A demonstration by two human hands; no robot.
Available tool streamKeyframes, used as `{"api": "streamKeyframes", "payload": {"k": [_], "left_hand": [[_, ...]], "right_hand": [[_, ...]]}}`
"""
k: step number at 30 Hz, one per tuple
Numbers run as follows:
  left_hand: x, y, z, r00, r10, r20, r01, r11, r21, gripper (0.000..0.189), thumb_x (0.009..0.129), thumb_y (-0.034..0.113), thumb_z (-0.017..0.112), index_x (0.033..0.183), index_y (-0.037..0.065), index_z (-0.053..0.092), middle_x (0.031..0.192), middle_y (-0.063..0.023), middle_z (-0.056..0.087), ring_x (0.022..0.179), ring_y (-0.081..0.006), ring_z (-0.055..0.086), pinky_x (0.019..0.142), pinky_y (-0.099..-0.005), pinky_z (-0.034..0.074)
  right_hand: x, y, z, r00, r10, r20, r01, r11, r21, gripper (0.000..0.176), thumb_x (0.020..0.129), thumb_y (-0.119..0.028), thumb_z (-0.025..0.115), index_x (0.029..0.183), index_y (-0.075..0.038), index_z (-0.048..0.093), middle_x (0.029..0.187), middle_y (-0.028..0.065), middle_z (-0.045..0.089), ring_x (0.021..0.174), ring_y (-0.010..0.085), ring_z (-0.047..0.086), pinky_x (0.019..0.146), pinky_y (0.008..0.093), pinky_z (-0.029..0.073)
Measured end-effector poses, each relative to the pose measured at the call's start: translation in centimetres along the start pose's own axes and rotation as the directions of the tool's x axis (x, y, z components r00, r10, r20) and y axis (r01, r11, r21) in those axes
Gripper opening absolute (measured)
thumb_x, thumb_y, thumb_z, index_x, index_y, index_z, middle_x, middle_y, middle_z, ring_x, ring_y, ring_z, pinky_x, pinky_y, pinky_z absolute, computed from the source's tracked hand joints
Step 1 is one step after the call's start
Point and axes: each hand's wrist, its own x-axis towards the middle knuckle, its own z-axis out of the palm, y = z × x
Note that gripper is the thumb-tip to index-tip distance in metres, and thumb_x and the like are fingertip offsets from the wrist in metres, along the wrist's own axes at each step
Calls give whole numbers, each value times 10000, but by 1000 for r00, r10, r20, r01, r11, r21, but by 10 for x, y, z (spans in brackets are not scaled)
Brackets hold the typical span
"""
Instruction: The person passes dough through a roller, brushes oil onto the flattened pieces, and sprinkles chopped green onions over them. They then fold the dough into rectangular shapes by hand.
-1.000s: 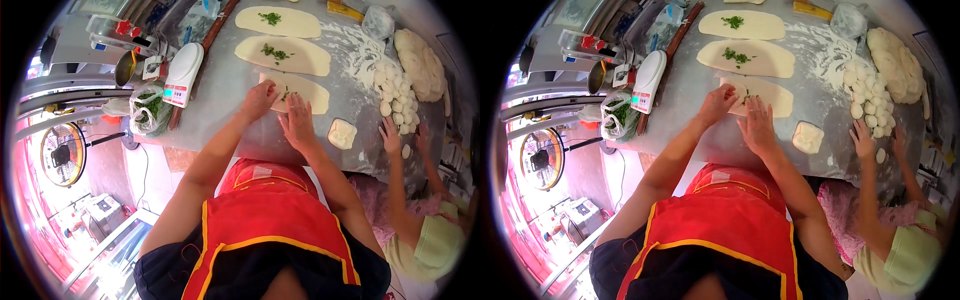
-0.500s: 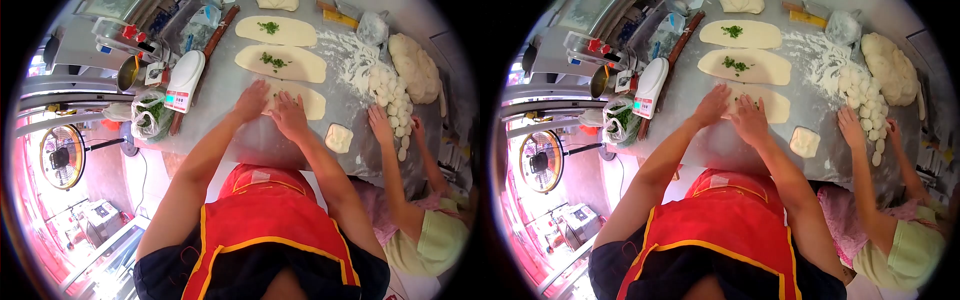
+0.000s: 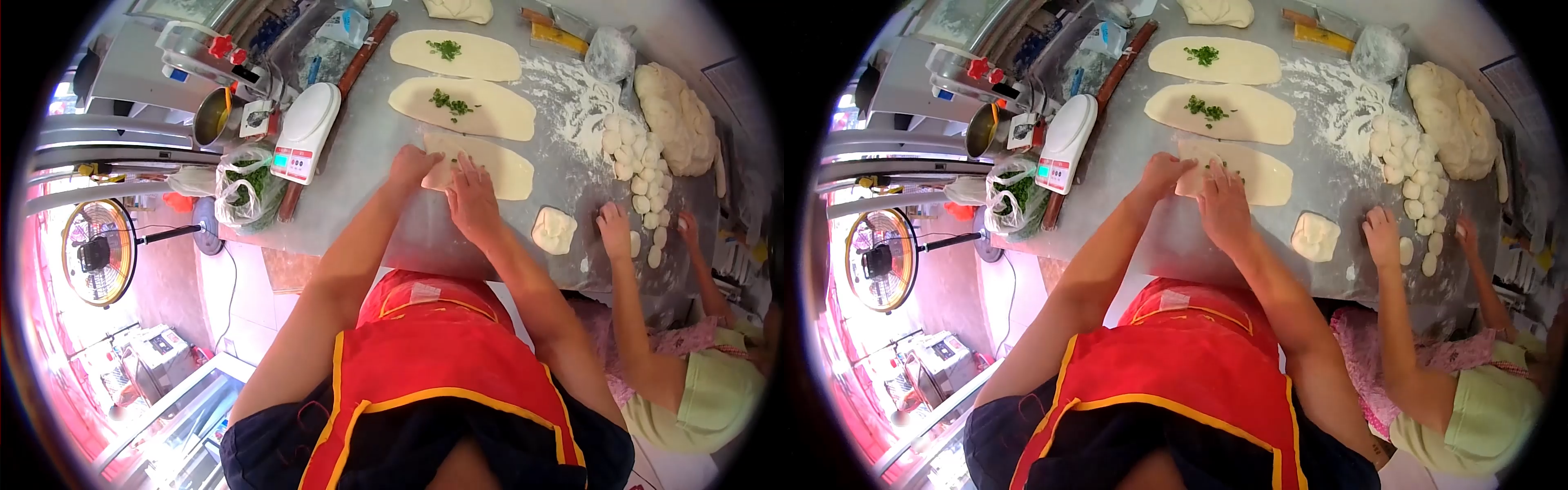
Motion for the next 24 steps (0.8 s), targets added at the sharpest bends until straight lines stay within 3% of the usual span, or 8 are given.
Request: {"api": "streamKeyframes", "payload": {"k": [3, 5, 8, 14, 16, 17, 19, 24], "left_hand": [[7, -6, 8, 998, 55, -23, -58, 984, -171, 285, 759, 244, 713, 788, -19, 608, 748, -67, 605, 689, -126, 563, 606, -331, 465], [-7, 0, 13, 980, 164, -117, -175, 980, -92, 279, 772, 241, 702, 812, -18, 605, 754, -74, 611, 690, -131, 563, 612, -328, 468], [-34, 15, 18, 937, 305, -173, -316, 948, -40, 302, 786, 255, 686, 892, -16, 602, 790, -129, 636, 743, -217, 616, 674, -349, 490], [-57, 31, 42, 845, 533, -41, -533, 833, -152, 285, 866, 162, 608, 1089, -9, 560, 1005, -155, 640, 885, -235, 643, 766, -329, 510], [-54, 24, 50, 812, 583, -25, -571, 786, -238, 293, 866, 137, 597, 1121, 0, 551, 1091, -161, 615, 966, -256, 621, 822, -347, 501], [-52, 20, 52, 775, 624, -100, -631, 770, -89, 306, 864, 129, 591, 1136, 0, 544, 1131, -169, 590, 1004, -286, 593, 849, -368, 484], [-46, 9, 53, 665, 713, -221, -678, 701, 221, 333, 859, 115, 580, 1167, -2, 529, 1209, -185, 541, 1079, -344, 537, 904, -409, 451], [-41, 10, 67, 584, 792, -178, -723, 607, 330, 419, 820, 119, 614, 1216, 30, 513, 1256, -153, 517, 1172, -348, 465, 964, -421, 404]], "right_hand": [[-5, -2, 9, 990, 120, -72, -96, 956, 276, 387, 884, -117, 528, 1232, 41, 471, 1273, 231, 482, 1180, 363, 468, 999, 451, 365], [-7, 7, 22, 970, 213, -117, -142, 887, 440, 368, 906, -110, 500, 1245, 28, 469, 1226, 226, 522, 1133, 352, 511, 976, 406, 397], [4, -3, -6, 860, 492, 133, -426, 551, 717, 351, 935, -163, 488, 1240, 11, 487, 1171, 214, 562, 1099, 309, 547, 953, 380, 413], [7, 30, -2, 757, 592, 276, -439, 148, 886, 354, 956, -241, 506, 1205, 10, 525, 1132, 170, 569, 1025, 242, 566, 886, 330, 448], [7, 40, -3, 766, 615, 186, -532, 444, 721, 351, 921, -245, 535, 1161, 10, 547, 1124, 192, 577, 1016, 298, 571, 877, 369, 441], [7, 45, -2, 774, 618, 139, -562, 569, 600, 350, 904, -247, 550, 1140, 10, 558, 1120, 203, 581, 1012, 327, 574, 872, 389, 438], [4, 48, 3, 759, 647, 73, -561, 594, 576, 323, 877, -218, 569, 1110, 6, 571, 1095, 202, 591, 990, 351, 570, 864, 406, 438], [7, 49, -7, 735, 676, 46, -589, 604, 536, 315, 829, -152, 590, 1111, -12, 574, 1053, 178, 612, 994, 361, 560, 862, 423, 437]]}}
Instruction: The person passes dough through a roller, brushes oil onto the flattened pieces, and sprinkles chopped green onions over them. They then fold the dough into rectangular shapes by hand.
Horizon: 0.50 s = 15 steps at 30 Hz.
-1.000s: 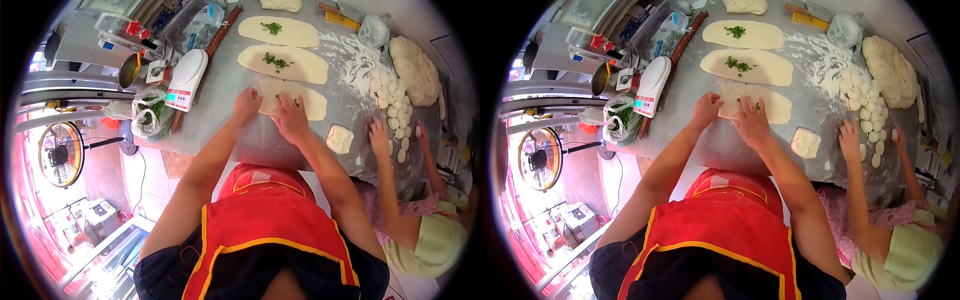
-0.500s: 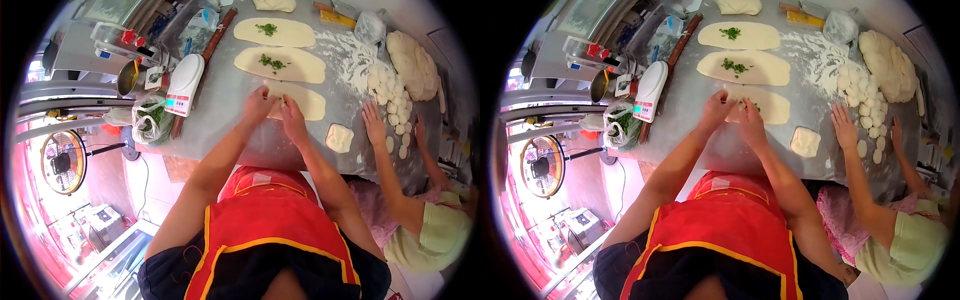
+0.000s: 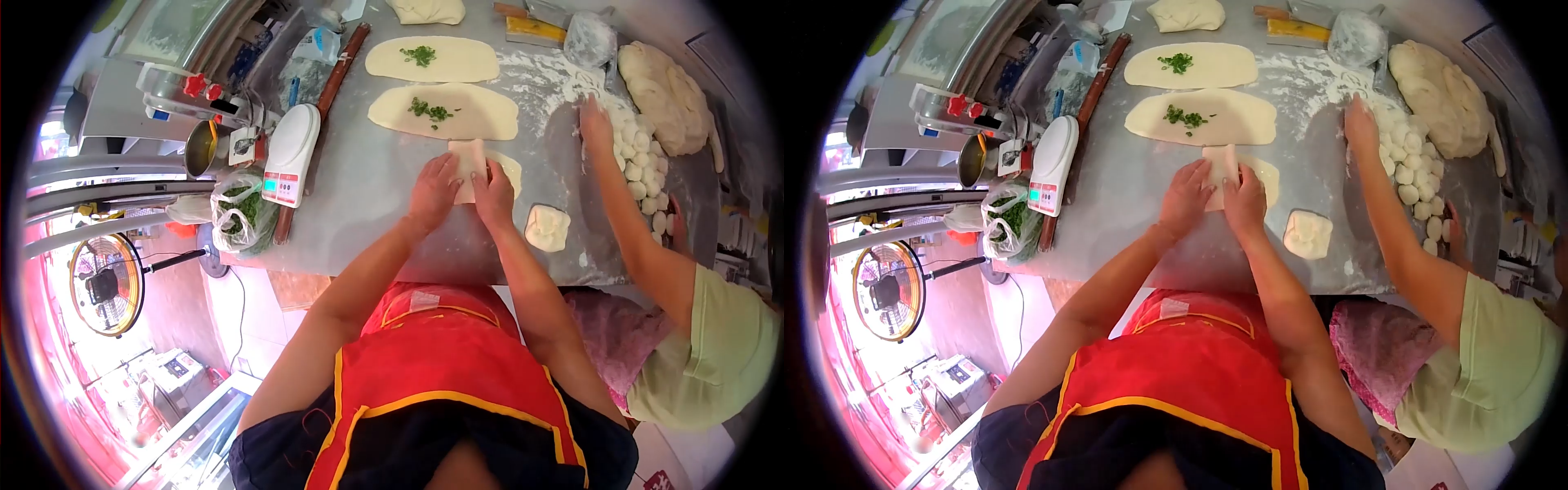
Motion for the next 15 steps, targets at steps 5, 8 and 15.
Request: {"api": "streamKeyframes", "payload": {"k": [5, 8, 15], "left_hand": [[0, 0, 12, 993, 109, 37, -114, 973, 203, 424, 837, 154, 600, 1249, 99, 513, 1310, -113, 490, 1232, -311, 435, 1001, -407, 384], [-1, 8, 10, 992, 75, 104, -104, 943, 316, 439, 848, 181, 584, 1271, 104, 497, 1352, -100, 459, 1275, -299, 394, 1026, -413, 355], [-1, 14, 19, 959, 193, 206, -238, 946, 221, 450, 861, 180, 560, 1289, 69, 475, 1375, -114, 437, 1316, -282, 352, 1088, -416, 287]], "right_hand": [[10, 26, -18, 992, -83, -91, 60, 971, -232, 380, 806, -136, 620, 1158, -15, 543, 1051, 175, 613, 1041, 353, 543, 893, 428, 421], [13, 35, -36, 967, -154, -204, 51, 897, -438, 417, 799, -130, 624, 1180, 3, 517, 1042, 187, 611, 1055, 349, 536, 913, 432, 408], [38, 49, -41, 968, 227, -106, -247, 940, -234, 246, 754, -148, 657, 939, -4, 584, 789, 120, 632, 759, 243, 622, 695, 366, 490]]}}
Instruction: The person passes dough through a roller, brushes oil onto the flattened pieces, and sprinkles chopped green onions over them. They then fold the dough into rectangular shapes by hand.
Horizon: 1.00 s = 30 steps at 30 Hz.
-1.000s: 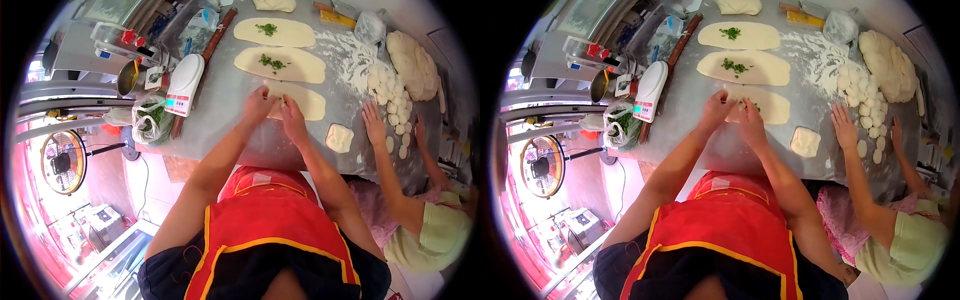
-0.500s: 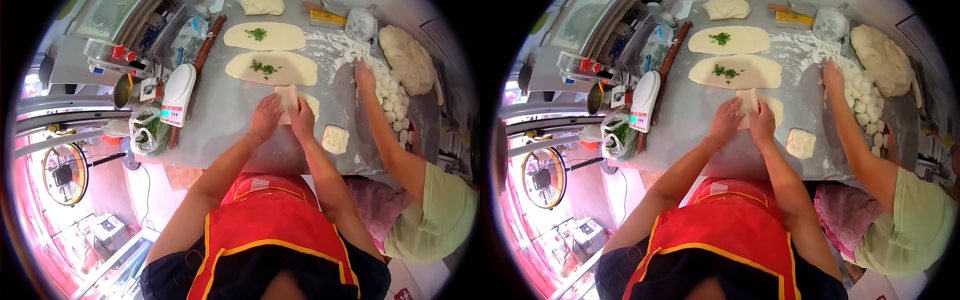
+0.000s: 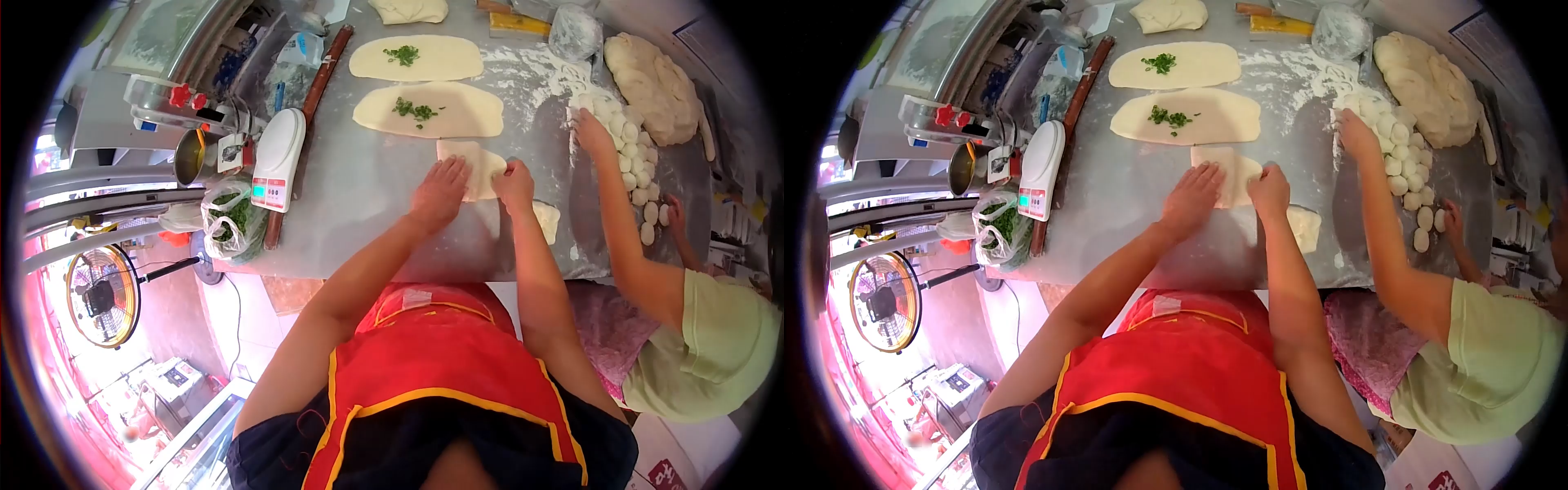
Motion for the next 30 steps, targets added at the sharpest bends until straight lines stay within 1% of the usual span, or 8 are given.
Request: {"api": "streamKeyframes", "payload": {"k": [3, 9, 13, 19, 22, 25, 28, 30], "left_hand": [[-3, 1, 6, 999, 51, 9, -52, 996, 75, 447, 856, 168, 565, 1280, 53, 479, 1372, -126, 437, 1323, -276, 344, 1097, -412, 277], [-1, -11, 10, 999, 9, -53, -16, 992, -128, 345, 839, 108, 564, 1177, 43, 558, 1301, -140, 496, 1261, -304, 417, 1043, -392, 363], [-12, -16, -11, 970, -131, -203, 76, 964, -256, 216, 817, 85, 576, 1022, 46, 628, 1133, -126, 590, 1098, -320, 532, 911, -383, 465], [6, -38, -25, 866, -471, -169, 393, 849, -353, 142, 838, 109, 570, 952, 52, 633, 952, -125, 617, 922, -323, 571, 793, -411, 475], [12, -38, -35, 851, -517, -90, 469, 826, -314, 167, 860, 136, 550, 971, 55, 644, 980, -129, 624, 896, -313, 597, 802, -389, 482], [0, -42, -36, 851, -515, -102, 457, 822, -339, 178, 864, 149, 540, 965, 53, 650, 978, -136, 623, 907, -321, 594, 804, -393, 479], [-18, -55, -37, 852, -511, -116, 455, 831, -320, 177, 862, 141, 533, 960, 53, 652, 986, -142, 623, 916, -329, 594, 813, -400, 476], [-25, -56, -46, 809, -572, -135, 492, 785, -376, 176, 858, 140, 534, 952, 50, 652, 978, -144, 623, 915, -333, 593, 818, -401, 475]], "right_hand": [[-8, -12, -11, 994, -104, -26, 102, 993, -51, 162, 769, -126, 642, 877, -17, 592, 752, 94, 633, 696, 183, 611, 643, 313, 488], [-33, -42, 8, 926, -374, 50, 343, 890, 301, 174, 808, -115, 630, 956, -24, 614, 820, 121, 649, 745, 219, 623, 710, 334, 497], [-34, -24, 32, 822, -568, -39, 569, 822, 19, 218, 836, -97, 578, 1041, -30, 610, 965, 174, 617, 878, 333, 604, 791, 387, 485], [-31, -50, 14, 812, -583, -7, 583, 812, 11, 160, 828, -99, 582, 967, -24, 605, 969, 157, 574, 938, 355, 536, 824, 435, 439], [-18, -80, 18, 732, -677, -81, 658, 732, -178, 120, 810, -134, 611, 875, -34, 626, 941, 127, 571, 927, 333, 527, 793, 425, 442], [3, -95, 40, 792, -611, -12, 580, 758, -297, 127, 793, -185, 642, 795, -58, 639, 944, 100, 573, 931, 319, 513, 792, 415, 433], [16, -88, 68, 708, -704, -43, 650, 675, -349, 149, 780, -214, 654, 740, -73, 628, 945, 93, 573, 921, 318, 512, 782, 430, 427], [19, -91, 67, 746, -666, -22, 630, 715, -304, 130, 783, -185, 648, 763, -62, 616, 933, 101, 574, 902, 329, 511, 788, 424, 427]]}}
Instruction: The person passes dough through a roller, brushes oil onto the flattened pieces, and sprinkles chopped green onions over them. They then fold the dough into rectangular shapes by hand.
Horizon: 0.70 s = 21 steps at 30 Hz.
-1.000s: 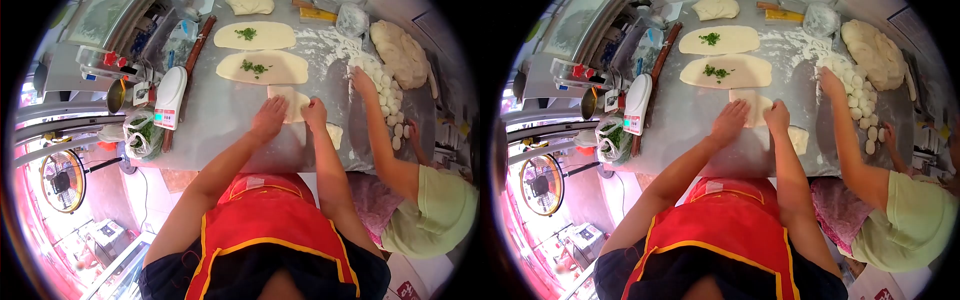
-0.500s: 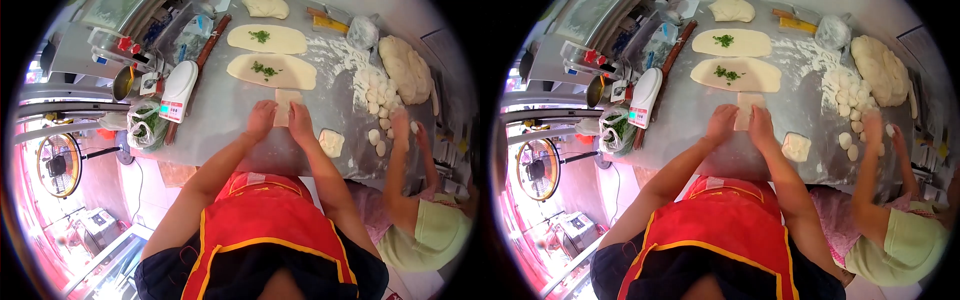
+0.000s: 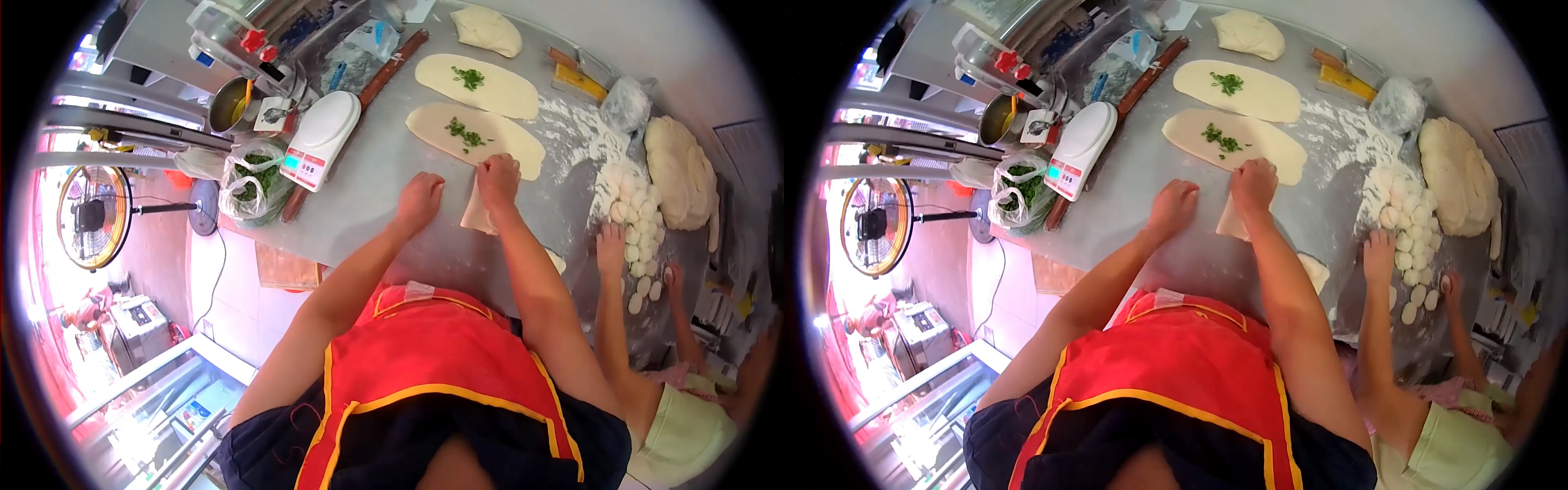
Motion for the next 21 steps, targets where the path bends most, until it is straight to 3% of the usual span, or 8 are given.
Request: {"api": "streamKeyframes", "payload": {"k": [1, 4, 7, 10, 13, 14, 16, 21], "left_hand": [[0, 0, -5, 999, -31, -21, 30, 999, -28, 175, 855, 139, 535, 948, 48, 653, 974, -145, 623, 915, -335, 593, 820, -402, 474], [7, -6, -16, 997, 42, -62, -40, 999, 36, 188, 854, 142, 535, 979, 52, 643, 1013, -138, 622, 961, -328, 584, 844, -392, 474], [24, 0, -13, 979, 173, -107, -160, 980, 116, 259, 845, 92, 548, 1099, 47, 583, 1118, -121, 586, 1076, -306, 537, 910, -389, 443], [49, 1, -4, 948, 319, 6, -300, 885, 357, 392, 859, 123, 526, 1242, 42, 504, 1325, -104, 481, 1253, -280, 425, 1025, -388, 366], [77, 3, 7, 925, 327, 195, -380, 813, 440, 497, 892, 200, 494, 1358, 55, 404, 1448, -73, 361, 1372, -240, 273, 1113, -405, 248], [84, 2, 9, 916, 319, 241, -399, 781, 480, 505, 897, 212, 487, 1369, 62, 393, 1459, -70, 344, 1381, -232, 254, 1118, -412, 234], [95, -1, 13, 894, 296, 336, -441, 709, 550, 522, 907, 238, 475, 1393, 77, 371, 1482, -64, 311, 1399, -216, 216, 1130, -427, 206], [101, -10, 6, 911, 192, 364, -386, 710, 589, 538, 934, 297, 437, 1428, 119, 318, 1510, -56, 256, 1415, -215, 169, 1143, -443, 147]], "right_hand": [[3, 1, -1, 1000, 22, 20, -23, 1000, 21, 121, 785, -171, 646, 774, -56, 610, 928, 105, 574, 893, 335, 511, 791, 421, 427], [18, -1, -20, 991, -93, -100, 103, 989, 106, 60, 805, -101, 599, 792, -44, 593, 927, 95, 578, 895, 336, 511, 778, 430, 422], [39, 17, -11, 974, -154, 164, 141, 986, 85, 131, 818, -85, 561, 927, -43, 620, 1004, 122, 591, 980, 340, 528, 834, 463, 416], [35, 8, -6, 945, -327, 22, 324, 941, 98, 264, 826, -102, 570, 1082, -46, 603, 1163, 131, 569, 1103, 334, 505, 935, 460, 391], [30, 1, -8, 836, -533, 130, 527, 846, 77, 371, 861, -175, 561, 1211, -50, 549, 1325, 115, 491, 1249, 303, 428, 1045, 444, 321], [29, 1, -7, 800, -534, 274, 567, 822, -53, 445, 900, -268, 526, 1295, -68, 484, 1397, 99, 427, 1315, 276, 363, 1091, 479, 251], [32, 3, -6, 812, -493, 313, 544, 833, -97, 492, 915, -311, 501, 1343, -78, 432, 1429, 94, 388, 1340, 264, 329, 1106, 498, 209], [47, 15, -6, 860, -410, 303, 474, 862, -182, 579, 915, -359, 496, 1397, -72, 351, 1455, 109, 346, 1354, 284, 305, 1096, 548, 181]]}}
